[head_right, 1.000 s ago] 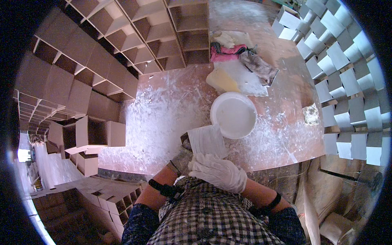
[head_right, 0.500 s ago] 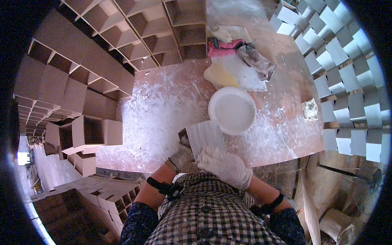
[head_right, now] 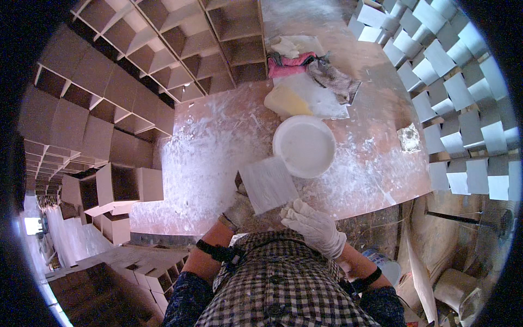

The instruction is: Applying adhesive and white paper sheets to the exterior of small wooden boxes in a factory setting.

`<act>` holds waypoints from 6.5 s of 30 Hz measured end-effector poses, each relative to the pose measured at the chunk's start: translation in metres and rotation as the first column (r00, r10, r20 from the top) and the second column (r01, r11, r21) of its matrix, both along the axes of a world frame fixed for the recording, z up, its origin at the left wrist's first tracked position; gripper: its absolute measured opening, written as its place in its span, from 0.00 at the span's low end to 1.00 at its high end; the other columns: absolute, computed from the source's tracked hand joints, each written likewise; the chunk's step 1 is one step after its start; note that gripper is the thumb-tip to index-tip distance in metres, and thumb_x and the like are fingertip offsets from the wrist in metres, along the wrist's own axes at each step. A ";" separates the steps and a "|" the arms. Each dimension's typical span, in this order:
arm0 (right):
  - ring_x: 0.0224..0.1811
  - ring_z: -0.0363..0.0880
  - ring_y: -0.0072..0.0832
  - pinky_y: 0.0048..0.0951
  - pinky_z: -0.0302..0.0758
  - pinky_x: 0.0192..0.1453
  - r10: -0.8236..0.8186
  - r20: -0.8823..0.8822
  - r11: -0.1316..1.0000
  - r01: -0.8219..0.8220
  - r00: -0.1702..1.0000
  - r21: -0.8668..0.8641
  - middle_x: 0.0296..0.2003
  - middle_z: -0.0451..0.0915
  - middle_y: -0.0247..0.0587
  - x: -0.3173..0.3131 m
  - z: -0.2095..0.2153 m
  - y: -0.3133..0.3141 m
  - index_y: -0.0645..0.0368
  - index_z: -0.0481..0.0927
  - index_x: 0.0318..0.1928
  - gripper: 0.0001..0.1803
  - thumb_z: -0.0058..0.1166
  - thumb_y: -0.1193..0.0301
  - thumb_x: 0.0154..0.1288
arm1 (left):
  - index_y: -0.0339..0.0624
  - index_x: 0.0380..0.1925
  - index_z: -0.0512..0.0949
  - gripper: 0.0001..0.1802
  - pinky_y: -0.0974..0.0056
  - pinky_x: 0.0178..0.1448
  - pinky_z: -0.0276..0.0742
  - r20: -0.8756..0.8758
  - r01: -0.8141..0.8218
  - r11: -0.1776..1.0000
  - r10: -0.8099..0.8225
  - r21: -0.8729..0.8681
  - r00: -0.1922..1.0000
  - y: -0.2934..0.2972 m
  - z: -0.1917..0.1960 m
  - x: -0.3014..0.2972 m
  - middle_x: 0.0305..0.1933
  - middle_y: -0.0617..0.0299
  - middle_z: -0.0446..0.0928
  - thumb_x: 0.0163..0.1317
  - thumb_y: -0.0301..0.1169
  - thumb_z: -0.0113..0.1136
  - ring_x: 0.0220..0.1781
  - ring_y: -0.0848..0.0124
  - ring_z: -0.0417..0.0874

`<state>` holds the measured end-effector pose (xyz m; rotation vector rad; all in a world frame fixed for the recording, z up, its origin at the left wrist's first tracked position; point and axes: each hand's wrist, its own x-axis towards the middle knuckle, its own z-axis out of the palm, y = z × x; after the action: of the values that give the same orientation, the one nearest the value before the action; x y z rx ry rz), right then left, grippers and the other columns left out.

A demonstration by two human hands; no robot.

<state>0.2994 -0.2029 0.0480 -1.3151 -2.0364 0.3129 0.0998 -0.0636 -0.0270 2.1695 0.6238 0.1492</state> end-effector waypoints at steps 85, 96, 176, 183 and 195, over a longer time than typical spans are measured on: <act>0.51 0.76 0.45 0.36 0.73 0.55 -0.215 -0.079 0.935 0.182 0.973 -0.303 0.49 0.77 0.47 0.001 -0.015 0.028 0.57 0.72 0.55 0.27 0.48 0.85 0.52 | 0.41 0.61 0.64 0.35 0.58 0.63 0.67 -0.399 -0.321 0.941 0.256 -0.104 0.881 0.025 0.027 0.032 0.64 0.48 0.65 0.57 0.47 0.58 0.65 0.55 0.67; 0.57 0.73 0.43 0.36 0.70 0.61 -0.125 0.301 0.979 0.166 0.946 -0.117 0.48 0.77 0.46 -0.024 0.004 0.046 0.57 0.72 0.56 0.30 0.50 0.85 0.47 | 0.42 0.60 0.66 0.26 0.56 0.60 0.70 -0.207 -0.398 0.890 0.355 -0.223 0.912 0.023 -0.025 0.019 0.59 0.53 0.71 0.64 0.40 0.51 0.59 0.57 0.73; 0.57 0.69 0.37 0.32 0.72 0.55 -0.084 0.012 0.996 0.085 0.996 -0.039 0.51 0.72 0.40 -0.033 0.016 0.146 0.52 0.71 0.54 0.26 0.48 0.79 0.51 | 0.41 0.55 0.72 0.19 0.62 0.57 0.73 -0.443 0.087 0.908 0.115 0.410 0.889 0.039 -0.009 0.030 0.54 0.59 0.75 0.68 0.37 0.47 0.53 0.65 0.75; 0.55 0.71 0.36 0.32 0.73 0.53 0.106 0.176 0.984 -0.078 0.979 -0.161 0.47 0.74 0.38 -0.036 0.019 0.055 0.52 0.73 0.52 0.26 0.50 0.79 0.48 | 0.40 0.57 0.69 0.19 0.61 0.58 0.72 -0.142 -0.326 0.936 0.308 -0.129 0.941 0.036 -0.051 0.008 0.55 0.57 0.75 0.69 0.35 0.47 0.53 0.64 0.76; 0.50 0.74 0.40 0.34 0.71 0.55 -0.141 0.063 0.979 0.130 0.988 0.156 0.46 0.77 0.44 0.003 -0.021 0.113 0.60 0.73 0.51 0.25 0.50 0.83 0.48 | 0.44 0.59 0.68 0.33 0.58 0.64 0.66 -0.492 -0.276 0.961 0.226 -0.031 0.841 0.043 0.021 0.032 0.64 0.50 0.66 0.57 0.49 0.57 0.65 0.55 0.67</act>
<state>0.3027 -0.0898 0.0268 -1.3796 -1.9760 0.0472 0.1318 -0.0209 -0.0064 2.0222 1.1787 -0.2968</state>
